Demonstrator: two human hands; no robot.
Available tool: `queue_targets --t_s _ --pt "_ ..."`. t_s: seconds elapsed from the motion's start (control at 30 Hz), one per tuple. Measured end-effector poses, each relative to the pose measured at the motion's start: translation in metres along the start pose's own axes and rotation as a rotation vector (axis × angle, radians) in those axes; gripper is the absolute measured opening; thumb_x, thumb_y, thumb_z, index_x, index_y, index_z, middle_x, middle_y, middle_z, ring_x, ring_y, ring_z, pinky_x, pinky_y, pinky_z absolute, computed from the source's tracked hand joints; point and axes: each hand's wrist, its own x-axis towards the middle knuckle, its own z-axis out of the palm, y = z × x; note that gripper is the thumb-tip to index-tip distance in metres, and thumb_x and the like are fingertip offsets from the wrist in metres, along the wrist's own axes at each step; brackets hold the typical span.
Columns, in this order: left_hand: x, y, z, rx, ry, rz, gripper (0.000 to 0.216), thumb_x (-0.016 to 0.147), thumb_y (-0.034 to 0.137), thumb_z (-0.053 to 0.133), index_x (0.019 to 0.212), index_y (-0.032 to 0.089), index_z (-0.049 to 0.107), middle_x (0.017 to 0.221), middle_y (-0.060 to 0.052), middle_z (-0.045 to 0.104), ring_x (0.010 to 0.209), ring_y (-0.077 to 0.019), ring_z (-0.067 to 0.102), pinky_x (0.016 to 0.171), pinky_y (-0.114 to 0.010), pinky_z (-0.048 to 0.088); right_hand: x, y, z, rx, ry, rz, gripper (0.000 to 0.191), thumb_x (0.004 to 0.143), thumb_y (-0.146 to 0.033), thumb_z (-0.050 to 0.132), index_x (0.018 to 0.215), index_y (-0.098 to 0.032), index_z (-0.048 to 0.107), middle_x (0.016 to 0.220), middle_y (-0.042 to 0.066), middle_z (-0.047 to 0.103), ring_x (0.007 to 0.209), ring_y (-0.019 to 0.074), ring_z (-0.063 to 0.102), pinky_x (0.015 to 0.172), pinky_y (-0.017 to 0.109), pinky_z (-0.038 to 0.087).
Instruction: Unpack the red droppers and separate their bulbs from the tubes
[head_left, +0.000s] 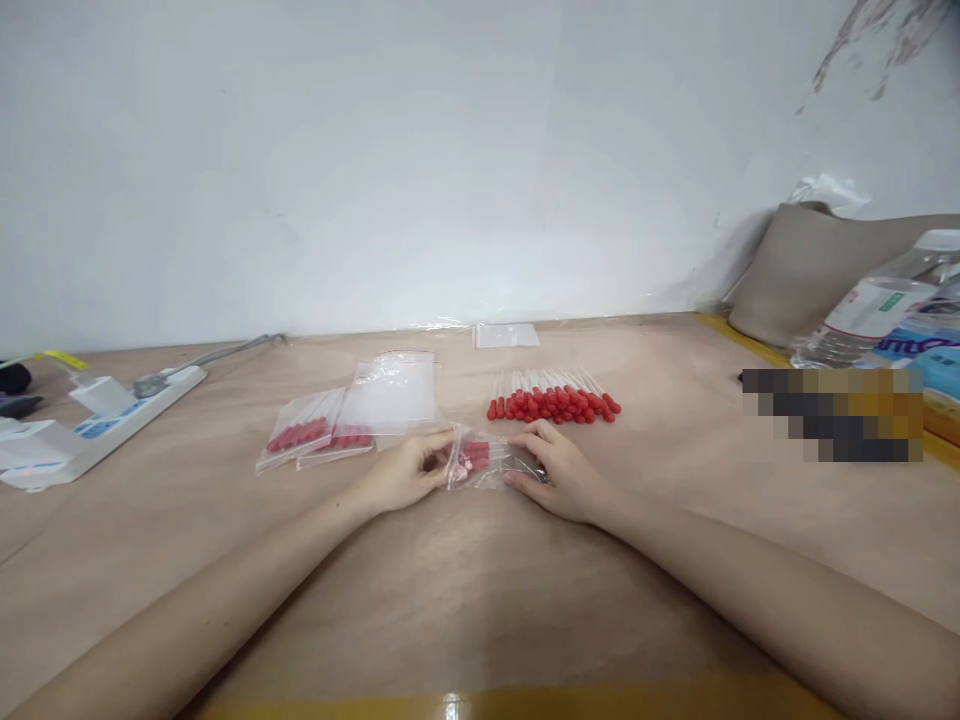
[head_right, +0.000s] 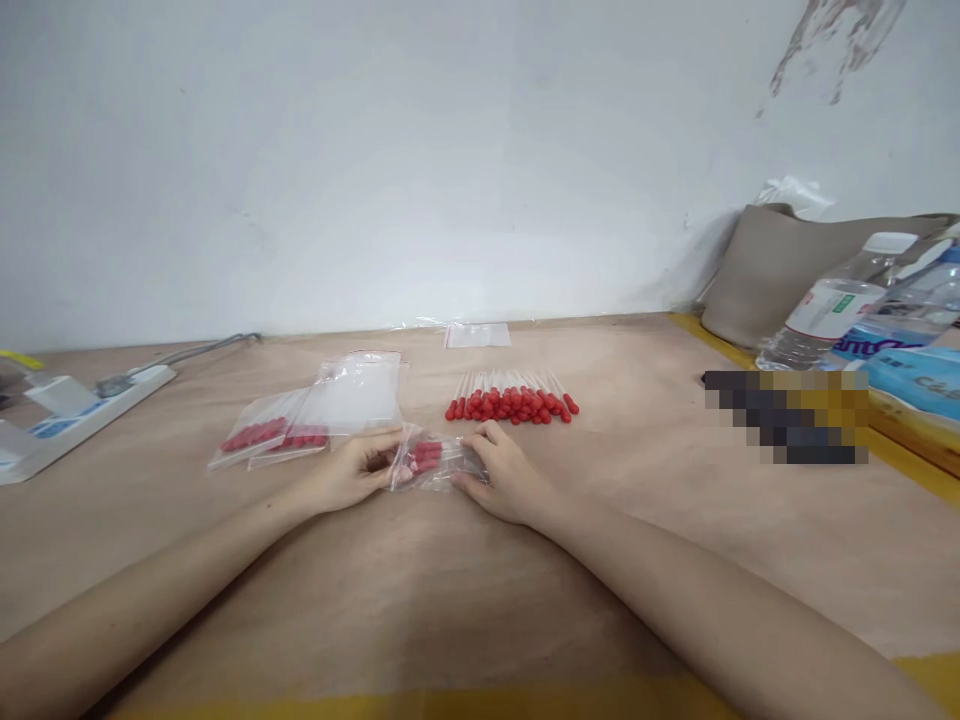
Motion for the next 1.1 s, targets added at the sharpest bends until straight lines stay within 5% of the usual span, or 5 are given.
queue_targets --t_s 0.17,0.53,0.9,1.1 --pt "0.005 0.007 0.001 0.152 -0.048 0.097 0.041 0.077 0.04 0.058 0.112 0.021 0.054 0.097 -0.003 0.057 0.073 -0.0132 0.053 0.064 -0.023 0.043 0.0 0.001 0.0 0.012 0.003 -0.01 0.03 0.075 -0.028 0.057 0.103 -0.017 0.053 0.098 0.008 0.048 0.081 0.0159 0.05 0.071 0.031 0.045" --pt "-0.002 0.01 0.012 0.3 0.054 0.172 0.028 0.083 0.019 0.044 0.111 0.019 0.046 0.102 -0.008 0.051 0.094 -0.0183 0.049 0.083 -0.031 0.041 0.0 0.001 0.002 0.027 0.031 -0.06 0.03 0.076 -0.025 0.057 0.104 -0.018 0.051 0.098 0.008 0.047 0.082 0.0154 0.049 0.073 0.031 0.045" --pt "0.002 -0.001 0.009 -0.195 -0.012 0.048 0.034 0.082 0.031 0.05 0.112 0.016 0.052 0.097 -0.006 0.059 0.082 -0.0158 0.057 0.073 -0.028 0.047 0.0 -0.001 0.001 0.03 0.003 -0.033 0.034 0.076 -0.026 0.057 0.108 -0.019 0.051 0.101 0.009 0.047 0.087 0.0169 0.05 0.075 0.032 0.046" --pt "-0.001 0.018 0.003 0.156 -0.01 0.125 0.02 0.081 0.025 0.049 0.098 0.017 0.056 0.088 -0.004 0.058 0.08 -0.0164 0.055 0.074 -0.028 0.044 0.001 -0.001 0.001 0.027 -0.008 -0.034 0.033 0.077 -0.026 0.056 0.109 -0.019 0.052 0.099 0.009 0.048 0.087 0.0175 0.05 0.076 0.033 0.046"
